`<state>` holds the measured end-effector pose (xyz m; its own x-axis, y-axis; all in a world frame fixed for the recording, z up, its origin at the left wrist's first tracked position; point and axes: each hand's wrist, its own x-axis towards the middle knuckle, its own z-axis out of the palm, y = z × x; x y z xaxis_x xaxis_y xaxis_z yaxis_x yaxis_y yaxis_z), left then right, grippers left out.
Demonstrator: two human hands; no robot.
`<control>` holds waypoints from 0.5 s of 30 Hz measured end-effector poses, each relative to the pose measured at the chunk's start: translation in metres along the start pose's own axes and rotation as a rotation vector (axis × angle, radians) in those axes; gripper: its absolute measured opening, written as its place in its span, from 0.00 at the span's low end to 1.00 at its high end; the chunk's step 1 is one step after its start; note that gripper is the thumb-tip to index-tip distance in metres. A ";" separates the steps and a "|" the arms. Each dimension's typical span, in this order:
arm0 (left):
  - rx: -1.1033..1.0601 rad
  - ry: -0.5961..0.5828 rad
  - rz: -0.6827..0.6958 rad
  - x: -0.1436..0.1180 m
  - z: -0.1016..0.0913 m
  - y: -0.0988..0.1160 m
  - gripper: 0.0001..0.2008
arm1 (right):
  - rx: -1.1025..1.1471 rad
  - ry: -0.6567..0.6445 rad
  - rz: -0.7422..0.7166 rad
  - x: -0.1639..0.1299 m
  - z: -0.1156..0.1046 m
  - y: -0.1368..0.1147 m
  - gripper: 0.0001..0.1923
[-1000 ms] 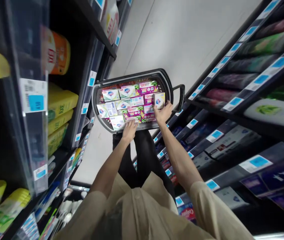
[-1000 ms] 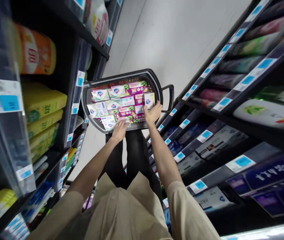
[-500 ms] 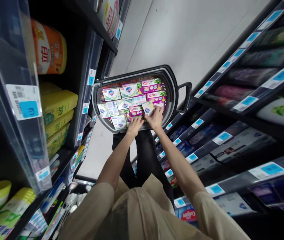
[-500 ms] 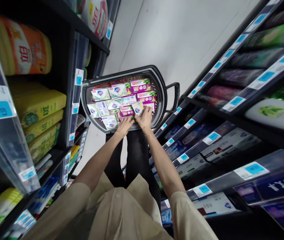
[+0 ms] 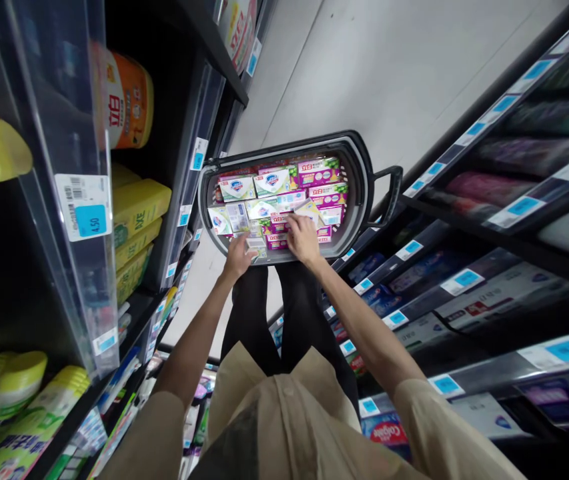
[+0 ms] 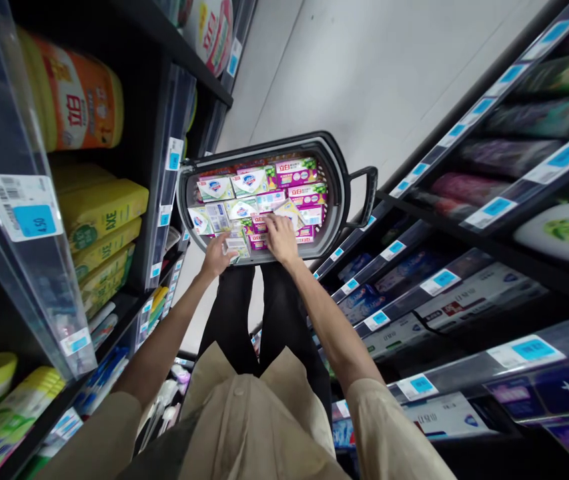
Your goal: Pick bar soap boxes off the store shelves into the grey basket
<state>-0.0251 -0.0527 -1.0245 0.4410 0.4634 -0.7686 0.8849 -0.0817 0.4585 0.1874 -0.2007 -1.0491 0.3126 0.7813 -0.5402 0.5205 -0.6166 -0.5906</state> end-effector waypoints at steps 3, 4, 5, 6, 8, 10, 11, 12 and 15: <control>-0.209 0.132 -0.194 0.007 -0.005 -0.020 0.33 | 0.148 -0.200 -0.038 -0.002 0.024 -0.017 0.31; -0.291 0.174 -0.248 0.007 -0.004 -0.025 0.34 | 0.201 -0.251 0.001 -0.002 0.033 -0.025 0.33; -0.376 0.211 -0.298 0.006 -0.002 -0.029 0.35 | 0.247 -0.291 0.052 -0.002 0.042 -0.033 0.36; -0.458 0.240 -0.342 0.005 0.001 -0.032 0.37 | 0.280 -0.318 0.106 -0.001 0.051 -0.041 0.37; -0.590 0.245 -0.398 0.002 0.007 -0.035 0.42 | 0.304 -0.324 0.209 0.001 0.065 -0.054 0.39; -0.662 0.183 -0.396 0.000 0.014 -0.036 0.44 | 0.302 -0.282 0.288 0.001 0.072 -0.061 0.39; -0.678 0.146 -0.380 0.000 0.017 -0.036 0.44 | 0.311 -0.263 0.308 0.001 0.074 -0.062 0.39; -0.693 0.115 -0.367 -0.001 0.019 -0.036 0.43 | 0.329 -0.255 0.314 -0.001 0.075 -0.062 0.39; -0.728 0.076 -0.335 -0.002 0.022 -0.036 0.41 | 0.422 -0.260 0.312 -0.008 0.078 -0.056 0.41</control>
<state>-0.0542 -0.0704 -1.0491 0.1345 0.4225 -0.8964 0.6374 0.6558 0.4047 0.0940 -0.1801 -1.0582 0.1677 0.5398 -0.8249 0.0573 -0.8407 -0.5384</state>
